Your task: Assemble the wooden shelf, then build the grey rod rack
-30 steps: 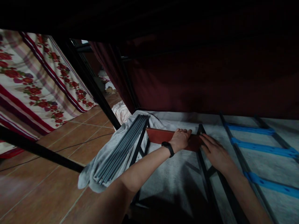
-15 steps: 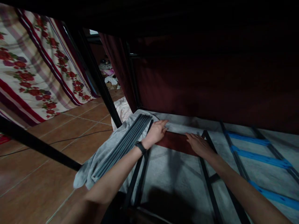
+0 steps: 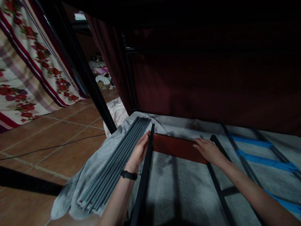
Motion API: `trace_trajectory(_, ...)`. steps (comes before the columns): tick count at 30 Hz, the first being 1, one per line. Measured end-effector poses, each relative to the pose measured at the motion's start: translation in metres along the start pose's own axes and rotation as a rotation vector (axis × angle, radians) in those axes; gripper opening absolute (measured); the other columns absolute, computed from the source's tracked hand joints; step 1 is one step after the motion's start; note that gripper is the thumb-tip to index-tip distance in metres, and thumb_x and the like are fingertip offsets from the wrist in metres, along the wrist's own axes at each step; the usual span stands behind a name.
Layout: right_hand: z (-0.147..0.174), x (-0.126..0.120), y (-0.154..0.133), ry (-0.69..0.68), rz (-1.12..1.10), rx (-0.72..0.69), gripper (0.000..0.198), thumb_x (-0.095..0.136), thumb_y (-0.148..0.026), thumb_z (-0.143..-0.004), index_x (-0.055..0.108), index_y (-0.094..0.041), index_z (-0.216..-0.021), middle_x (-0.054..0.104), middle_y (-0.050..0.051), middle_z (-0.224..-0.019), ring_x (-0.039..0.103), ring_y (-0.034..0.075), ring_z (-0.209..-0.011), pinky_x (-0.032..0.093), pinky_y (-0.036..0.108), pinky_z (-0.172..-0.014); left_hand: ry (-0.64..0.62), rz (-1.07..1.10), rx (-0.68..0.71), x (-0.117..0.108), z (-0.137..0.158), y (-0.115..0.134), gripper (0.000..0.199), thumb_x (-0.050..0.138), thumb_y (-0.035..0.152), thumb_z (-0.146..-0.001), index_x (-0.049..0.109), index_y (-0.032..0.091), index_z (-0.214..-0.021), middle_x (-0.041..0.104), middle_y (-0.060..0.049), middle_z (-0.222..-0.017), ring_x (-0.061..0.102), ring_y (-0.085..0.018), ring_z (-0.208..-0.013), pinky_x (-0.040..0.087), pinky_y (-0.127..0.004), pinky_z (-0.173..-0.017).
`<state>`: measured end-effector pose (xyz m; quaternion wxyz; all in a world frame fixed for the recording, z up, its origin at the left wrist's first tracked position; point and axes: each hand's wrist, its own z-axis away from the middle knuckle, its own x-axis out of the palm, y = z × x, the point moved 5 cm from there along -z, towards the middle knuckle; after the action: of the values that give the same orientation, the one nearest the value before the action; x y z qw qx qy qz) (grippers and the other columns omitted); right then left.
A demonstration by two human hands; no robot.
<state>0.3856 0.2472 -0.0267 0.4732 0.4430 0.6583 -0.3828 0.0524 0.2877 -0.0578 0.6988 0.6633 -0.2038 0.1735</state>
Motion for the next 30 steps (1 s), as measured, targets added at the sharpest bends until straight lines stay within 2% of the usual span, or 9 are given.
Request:
trace_trajectory(4,0.000,-0.005,-0.002,0.000,-0.019,-0.004,0.029,0.039,-0.036,-0.101,0.064,-0.024,-0.111,0.072,0.007,-0.106,0.067,0.024,-0.103,0.048,0.038,-0.086,-0.008,-0.070,-0.006,0.015,-0.003,0.006,0.056,0.077,0.032,-0.076,0.066,0.024,-0.130,0.064,-0.006,-0.139,0.051,-0.028,-0.137,0.038,-0.040,-0.117)
trace_trajectory(9,0.003,-0.008,-0.001,0.013,-0.063,-0.024,0.029,0.040,-0.038,-0.101,0.063,-0.025,-0.112,0.072,0.006,-0.109,0.067,0.024,-0.103,0.049,0.039,-0.088,-0.030,-0.117,-0.011,0.016,0.003,0.004,0.055,0.075,0.026,-0.072,0.068,0.020,-0.126,0.064,-0.006,-0.139,0.051,-0.030,-0.137,0.034,-0.041,-0.118)
trace_trajectory(13,0.003,-0.007,0.003,0.010,-0.081,-0.023,0.032,0.037,-0.040,-0.101,0.063,-0.025,-0.110,0.072,0.007,-0.110,0.067,0.026,-0.104,0.048,0.043,-0.092,-0.049,-0.128,-0.005,0.012,0.002,-0.001,0.055,0.076,0.029,-0.071,0.069,0.020,-0.126,0.064,-0.007,-0.139,0.052,-0.030,-0.136,0.034,-0.041,-0.117)
trace_trajectory(16,0.003,-0.007,0.004,-0.022,-0.100,-0.017,0.032,0.036,-0.043,-0.101,0.062,-0.025,-0.109,0.073,0.006,-0.109,0.067,0.025,-0.102,0.048,0.044,-0.092,-0.066,-0.125,-0.007,0.005,-0.002,-0.003,0.052,0.073,0.041,-0.077,0.069,0.020,-0.124,0.067,-0.011,-0.133,0.056,-0.029,-0.130,0.040,-0.040,-0.112)
trace_trajectory(18,0.004,-0.008,0.005,-0.047,-0.104,-0.014,0.033,0.036,-0.045,-0.101,0.061,-0.026,-0.108,0.072,0.006,-0.109,0.067,0.025,-0.101,0.047,0.044,-0.093,-0.044,-0.163,-0.013,-0.007,-0.005,-0.002,0.050,0.068,0.048,-0.081,0.070,0.017,-0.120,0.072,-0.014,-0.122,0.065,-0.027,-0.117,0.047,-0.039,-0.102)
trace_trajectory(20,0.004,-0.009,0.006,-0.067,-0.104,-0.014,0.033,0.036,-0.047,-0.100,0.061,-0.026,-0.107,0.072,0.005,-0.108,0.067,0.025,-0.101,0.048,0.044,-0.093,0.060,-0.298,0.013,-0.028,-0.008,0.004,0.042,0.063,0.045,-0.084,0.070,0.015,-0.112,0.075,-0.013,-0.105,0.070,-0.023,-0.096,0.052,-0.036,-0.088)
trace_trajectory(23,0.004,-0.010,0.008,-0.083,-0.095,-0.004,0.036,0.036,-0.050,-0.099,0.061,-0.026,-0.108,0.072,0.006,-0.106,0.067,0.026,-0.099,0.048,0.043,-0.092,0.150,-0.702,0.012,-0.061,-0.005,0.012,0.021,0.058,0.029,-0.083,0.071,0.016,-0.091,0.071,-0.006,-0.077,0.065,-0.017,-0.071,0.050,-0.029,-0.071)
trace_trajectory(26,0.003,-0.010,0.010,-0.105,-0.086,0.018,0.039,0.036,-0.054,-0.098,0.062,-0.025,-0.108,0.072,0.007,-0.106,0.068,0.027,-0.098,0.049,0.042,-0.091,0.026,-0.948,-0.102,-0.084,0.008,0.005,0.005,0.065,0.016,-0.069,0.068,0.018,-0.065,0.063,-0.001,-0.058,0.060,-0.016,-0.061,0.046,-0.027,-0.064)
trace_trajectory(30,0.003,-0.009,0.013,-0.121,-0.088,0.041,0.043,0.036,-0.056,-0.097,0.063,-0.025,-0.108,0.072,0.008,-0.105,0.068,0.027,-0.094,0.050,0.041,-0.088,-0.053,-0.935,-0.186,-0.101,0.032,-0.018,0.024,0.077,0.005,-0.043,0.059,0.022,-0.044,0.055,0.003,-0.044,0.059,-0.019,-0.055,0.047,-0.028,-0.062)
